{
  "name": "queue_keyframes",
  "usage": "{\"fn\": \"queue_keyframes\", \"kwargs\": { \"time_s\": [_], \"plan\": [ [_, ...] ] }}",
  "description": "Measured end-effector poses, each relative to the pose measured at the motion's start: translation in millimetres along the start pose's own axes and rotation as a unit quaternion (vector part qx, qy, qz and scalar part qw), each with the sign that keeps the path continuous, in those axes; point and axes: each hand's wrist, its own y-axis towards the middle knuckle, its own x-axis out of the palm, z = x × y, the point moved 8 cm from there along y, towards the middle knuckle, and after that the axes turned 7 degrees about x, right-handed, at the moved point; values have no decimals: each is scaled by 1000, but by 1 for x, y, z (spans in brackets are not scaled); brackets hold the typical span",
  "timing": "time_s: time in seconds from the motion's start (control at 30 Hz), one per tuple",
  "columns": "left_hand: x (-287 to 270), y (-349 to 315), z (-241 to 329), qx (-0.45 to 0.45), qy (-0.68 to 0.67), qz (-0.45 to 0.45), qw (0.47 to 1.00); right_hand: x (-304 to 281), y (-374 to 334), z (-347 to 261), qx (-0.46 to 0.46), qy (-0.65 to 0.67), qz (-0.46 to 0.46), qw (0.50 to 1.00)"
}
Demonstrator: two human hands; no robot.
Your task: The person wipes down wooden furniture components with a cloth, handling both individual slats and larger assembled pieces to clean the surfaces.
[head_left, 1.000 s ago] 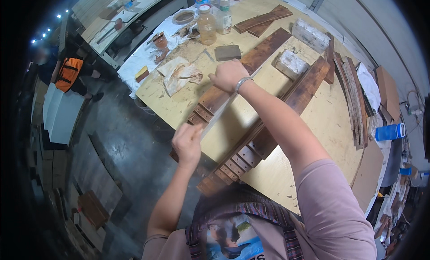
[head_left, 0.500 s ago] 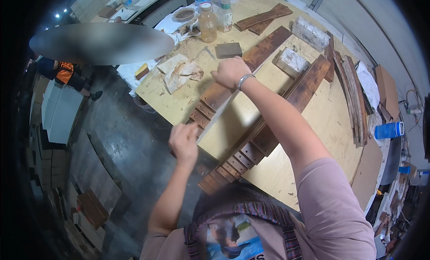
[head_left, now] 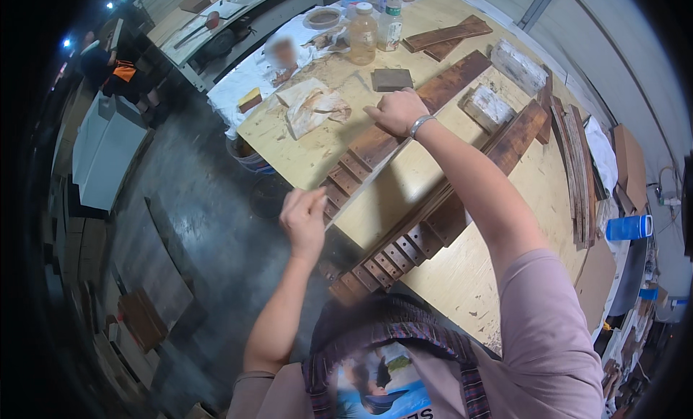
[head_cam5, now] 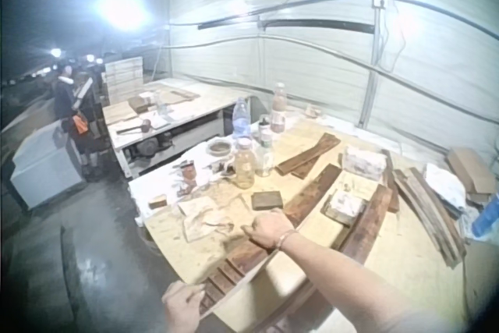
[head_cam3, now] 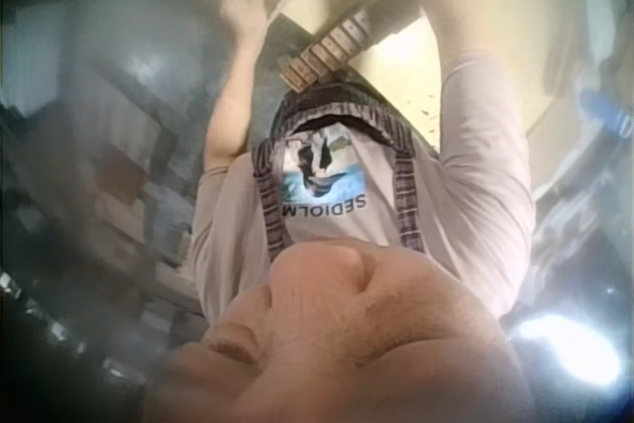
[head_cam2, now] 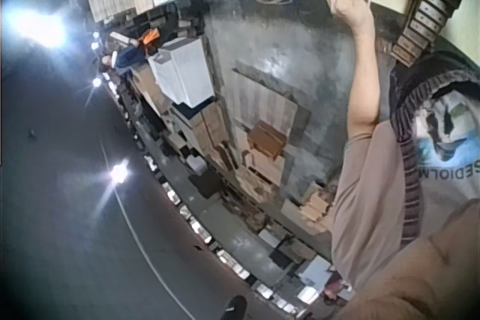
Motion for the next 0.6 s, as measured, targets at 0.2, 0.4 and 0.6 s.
{"fn": "queue_keyframes", "kwargs": {
  "time_s": [0.2, 0.4, 0.6],
  "plan": [
    [-12, 2, -20, 1, 51, 4, 999, 12, -19, -43, -96, -4, 19, 995],
    [-6, -15, 8, 63, 51, 22, 996, 8, -26, -41, -52, -14, 12, 998],
    [-7, -1, 4, 41, 52, 17, 998, 3, -29, -48, -60, -30, 7, 998]
  ]
}}
